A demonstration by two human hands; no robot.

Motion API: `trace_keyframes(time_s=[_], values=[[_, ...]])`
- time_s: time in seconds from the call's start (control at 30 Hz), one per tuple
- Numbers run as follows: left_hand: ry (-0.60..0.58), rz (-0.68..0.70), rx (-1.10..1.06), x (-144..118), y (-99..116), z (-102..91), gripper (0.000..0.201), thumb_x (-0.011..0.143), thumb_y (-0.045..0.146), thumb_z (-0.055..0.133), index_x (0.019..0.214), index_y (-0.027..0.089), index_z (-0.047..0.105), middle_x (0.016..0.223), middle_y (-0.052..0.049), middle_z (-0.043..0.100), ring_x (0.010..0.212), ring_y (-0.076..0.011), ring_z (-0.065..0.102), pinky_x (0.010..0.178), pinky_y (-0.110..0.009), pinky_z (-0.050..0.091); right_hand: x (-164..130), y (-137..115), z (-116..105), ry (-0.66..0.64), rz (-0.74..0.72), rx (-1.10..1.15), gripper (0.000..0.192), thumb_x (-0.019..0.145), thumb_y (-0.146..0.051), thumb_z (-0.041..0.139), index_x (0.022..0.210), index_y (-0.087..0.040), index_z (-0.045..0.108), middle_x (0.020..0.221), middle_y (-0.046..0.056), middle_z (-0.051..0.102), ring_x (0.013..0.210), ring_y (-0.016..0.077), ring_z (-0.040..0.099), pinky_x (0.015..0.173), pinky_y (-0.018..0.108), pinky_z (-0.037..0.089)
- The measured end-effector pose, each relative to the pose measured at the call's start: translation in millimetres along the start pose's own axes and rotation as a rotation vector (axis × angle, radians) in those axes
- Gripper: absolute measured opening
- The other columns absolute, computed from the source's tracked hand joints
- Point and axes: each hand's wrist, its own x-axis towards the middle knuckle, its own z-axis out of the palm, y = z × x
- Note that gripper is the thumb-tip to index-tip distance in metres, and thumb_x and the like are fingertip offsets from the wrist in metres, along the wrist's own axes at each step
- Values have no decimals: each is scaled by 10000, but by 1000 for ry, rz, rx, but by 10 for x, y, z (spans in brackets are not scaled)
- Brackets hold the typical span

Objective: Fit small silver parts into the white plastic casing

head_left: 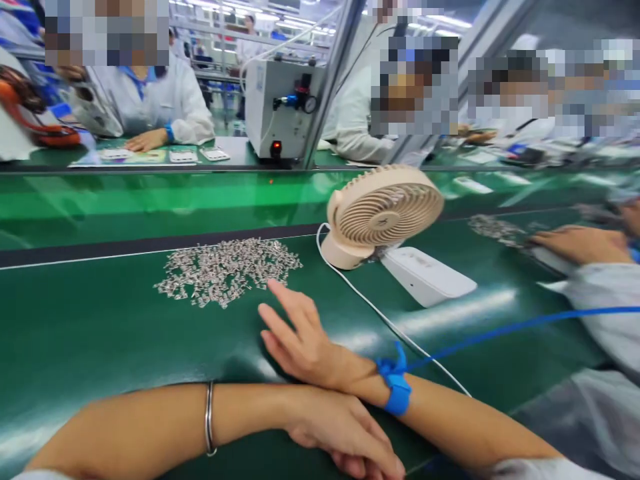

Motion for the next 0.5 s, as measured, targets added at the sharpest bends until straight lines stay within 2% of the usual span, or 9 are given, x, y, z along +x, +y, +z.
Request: trace_keyframes(time_s=[0.13,0.2,0.23,0.3,0.37,0.43,0.47,0.5], values=[[-8,-26,-89,-42,-12,-54,221,805,141,452,609,136,553,479,33,528,404,-53,343,413,-155,241,-312,385,-429,105,215,-220,351,873,-134,489,1220,-152,438,1296,221,400,1193,301,416,884,470,427],[-3,-19,-102,-13,-23,-56,222,810,141,460,612,138,559,475,30,535,410,-54,353,430,-154,263,-480,704,-652,116,325,-360,359,865,-256,555,1200,-147,488,1293,236,397,1188,348,410,901,512,398],[5,-9,-105,-3,-29,-52,228,818,141,463,611,138,559,472,31,535,412,-53,351,436,-154,265,-571,893,-763,114,399,-422,435,834,-368,599,1181,-118,520,1283,267,390,1179,385,405,894,530,388],[31,25,-102,-10,-45,-39,250,841,145,463,607,137,551,472,36,529,413,-50,332,440,-158,252,-773,1290,-964,69,679,-573,724,654,-595,703,1141,-73,576,1198,324,427,1098,458,443,792,548,403],[70,71,-58,-52,-67,-19,241,842,144,492,606,135,540,482,47,521,430,-47,322,452,-164,246,-990,1648,-1113,-83,1039,-615,873,490,-661,757,1127,-83,607,1075,327,491,975,481,508,621,512,402],[134,125,40,-114,-97,6,209,824,148,540,616,141,534,499,60,513,473,-49,349,487,-166,273,-1196,1898,-1197,-125,1267,-546,821,347,-618,814,975,-109,667,949,302,545,826,437,568,522,457,373],[167,146,96,-146,-115,22,193,813,156,564,622,146,535,510,66,512,502,-51,370,513,-167,291,-1285,1970,-1220,-96,1277,-434,705,366,-589,816,887,-136,672,858,251,576,732,364,595,490,417,372],[196,161,146,-176,-134,40,179,806,169,580,632,152,539,522,71,514,529,-54,387,537,-169,305,-1358,2004,-1236,-45,1230,-365,599,380,-566,815,790,-158,660,754,203,586,624,296,593,460,388,369]])
